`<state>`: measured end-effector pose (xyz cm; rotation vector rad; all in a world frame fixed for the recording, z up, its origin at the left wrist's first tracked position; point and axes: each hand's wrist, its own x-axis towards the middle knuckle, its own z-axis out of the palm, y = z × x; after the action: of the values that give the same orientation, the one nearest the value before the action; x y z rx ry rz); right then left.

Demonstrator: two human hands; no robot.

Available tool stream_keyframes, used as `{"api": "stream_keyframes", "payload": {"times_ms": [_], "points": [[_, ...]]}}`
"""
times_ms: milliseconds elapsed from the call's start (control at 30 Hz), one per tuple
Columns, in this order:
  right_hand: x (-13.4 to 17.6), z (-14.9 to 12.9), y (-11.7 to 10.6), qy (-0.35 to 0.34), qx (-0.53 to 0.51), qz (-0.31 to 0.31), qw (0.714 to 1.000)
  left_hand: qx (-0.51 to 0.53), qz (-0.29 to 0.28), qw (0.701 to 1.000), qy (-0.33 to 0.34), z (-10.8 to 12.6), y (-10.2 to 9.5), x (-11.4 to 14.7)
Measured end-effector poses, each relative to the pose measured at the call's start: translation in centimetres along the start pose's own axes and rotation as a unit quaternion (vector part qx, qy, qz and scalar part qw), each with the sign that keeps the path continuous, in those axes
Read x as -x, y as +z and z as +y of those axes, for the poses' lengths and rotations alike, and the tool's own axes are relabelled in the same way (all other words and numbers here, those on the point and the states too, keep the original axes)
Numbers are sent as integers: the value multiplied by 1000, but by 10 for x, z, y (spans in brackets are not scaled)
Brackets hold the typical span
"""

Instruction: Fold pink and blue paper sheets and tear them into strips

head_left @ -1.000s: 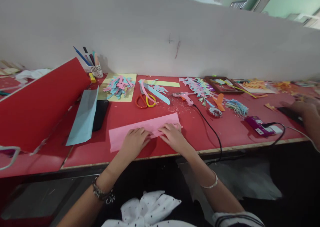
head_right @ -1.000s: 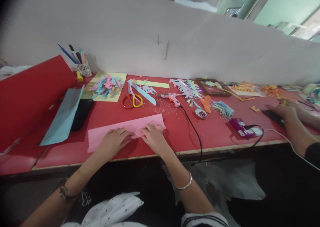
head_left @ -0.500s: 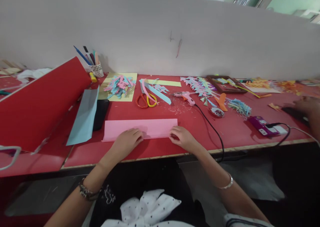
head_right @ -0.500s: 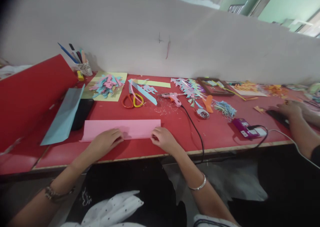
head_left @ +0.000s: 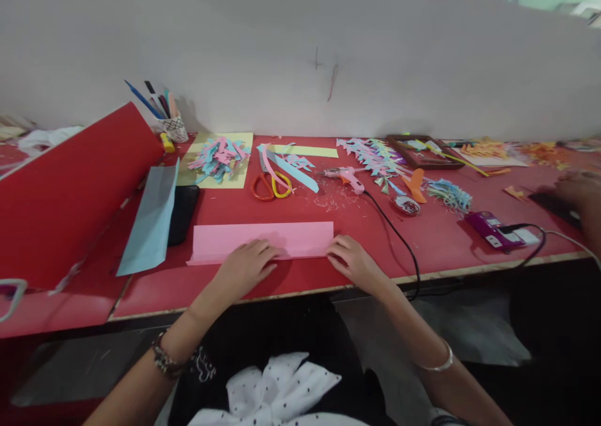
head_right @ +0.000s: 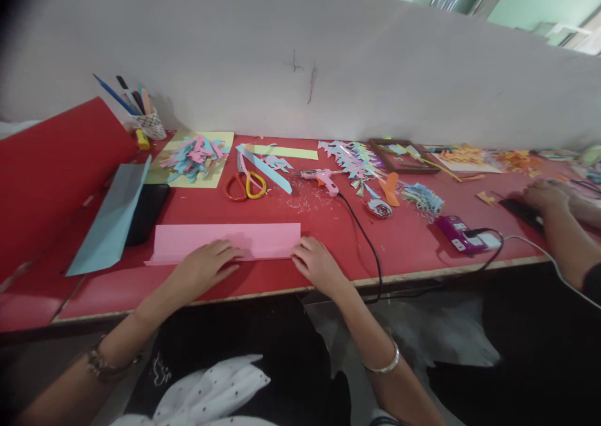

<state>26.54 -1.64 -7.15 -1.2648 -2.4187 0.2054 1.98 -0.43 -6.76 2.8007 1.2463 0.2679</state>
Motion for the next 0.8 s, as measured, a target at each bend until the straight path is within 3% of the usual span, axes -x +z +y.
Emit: {"api": "stream_keyframes", "payload": {"times_ms": [100,267,533,800], "points": [[-3,-14,5,-2,53,6,999,7,-17,999,29,23,4,-17],[-11,-28,16,0,92,32,995,-20,-33,999,-16,49,8,-37],[-12,-29,19,24,87,52,995,-18,-21,999,-36,32,9,-22],[-1,-20,12,49,1,75,996,51,32,998,-21,17,11,-7]]}}
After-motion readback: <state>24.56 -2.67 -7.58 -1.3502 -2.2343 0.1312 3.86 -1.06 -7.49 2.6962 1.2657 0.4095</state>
